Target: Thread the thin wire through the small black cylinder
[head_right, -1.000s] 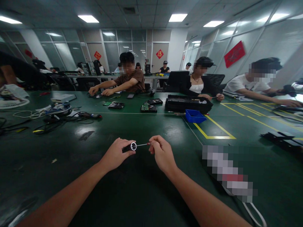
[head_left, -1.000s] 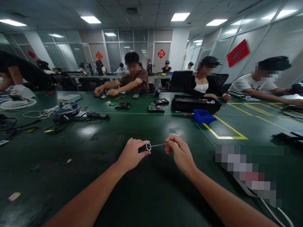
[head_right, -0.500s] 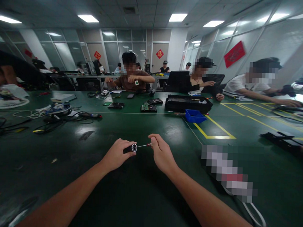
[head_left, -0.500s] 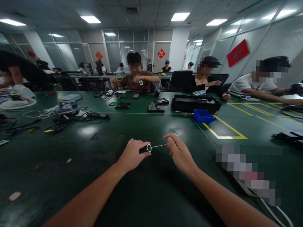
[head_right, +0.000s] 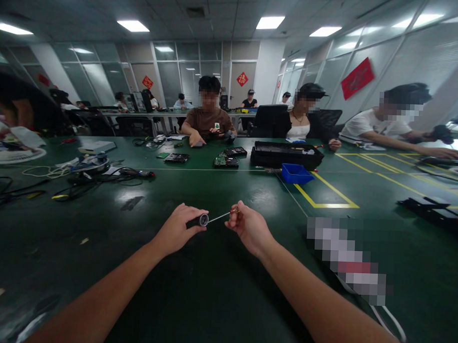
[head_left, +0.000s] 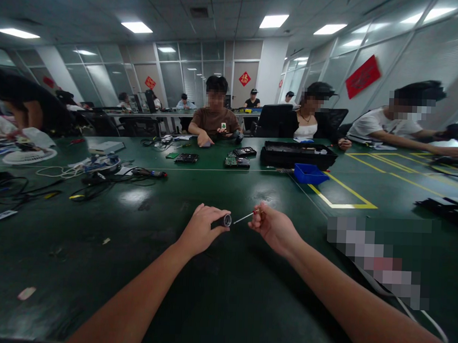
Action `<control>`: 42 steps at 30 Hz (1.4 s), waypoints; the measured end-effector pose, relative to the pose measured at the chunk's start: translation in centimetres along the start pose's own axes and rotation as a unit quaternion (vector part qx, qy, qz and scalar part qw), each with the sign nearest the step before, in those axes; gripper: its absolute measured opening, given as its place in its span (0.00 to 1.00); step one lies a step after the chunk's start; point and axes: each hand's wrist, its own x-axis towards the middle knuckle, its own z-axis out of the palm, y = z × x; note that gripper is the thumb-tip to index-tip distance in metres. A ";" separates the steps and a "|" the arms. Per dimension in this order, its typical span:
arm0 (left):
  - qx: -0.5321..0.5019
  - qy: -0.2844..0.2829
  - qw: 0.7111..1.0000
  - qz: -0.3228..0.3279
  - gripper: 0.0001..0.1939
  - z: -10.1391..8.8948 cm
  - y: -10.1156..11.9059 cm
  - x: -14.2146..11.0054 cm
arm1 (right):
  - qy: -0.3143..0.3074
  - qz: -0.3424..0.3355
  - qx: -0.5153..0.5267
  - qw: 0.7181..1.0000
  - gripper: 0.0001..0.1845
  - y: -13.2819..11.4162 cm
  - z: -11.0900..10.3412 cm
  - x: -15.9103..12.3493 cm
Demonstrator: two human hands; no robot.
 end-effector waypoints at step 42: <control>-0.002 0.051 0.997 -0.061 0.18 0.1 0.1 0.2 | -0.010 -0.150 -0.200 0.968 0.13 0.7 0.8 -1.3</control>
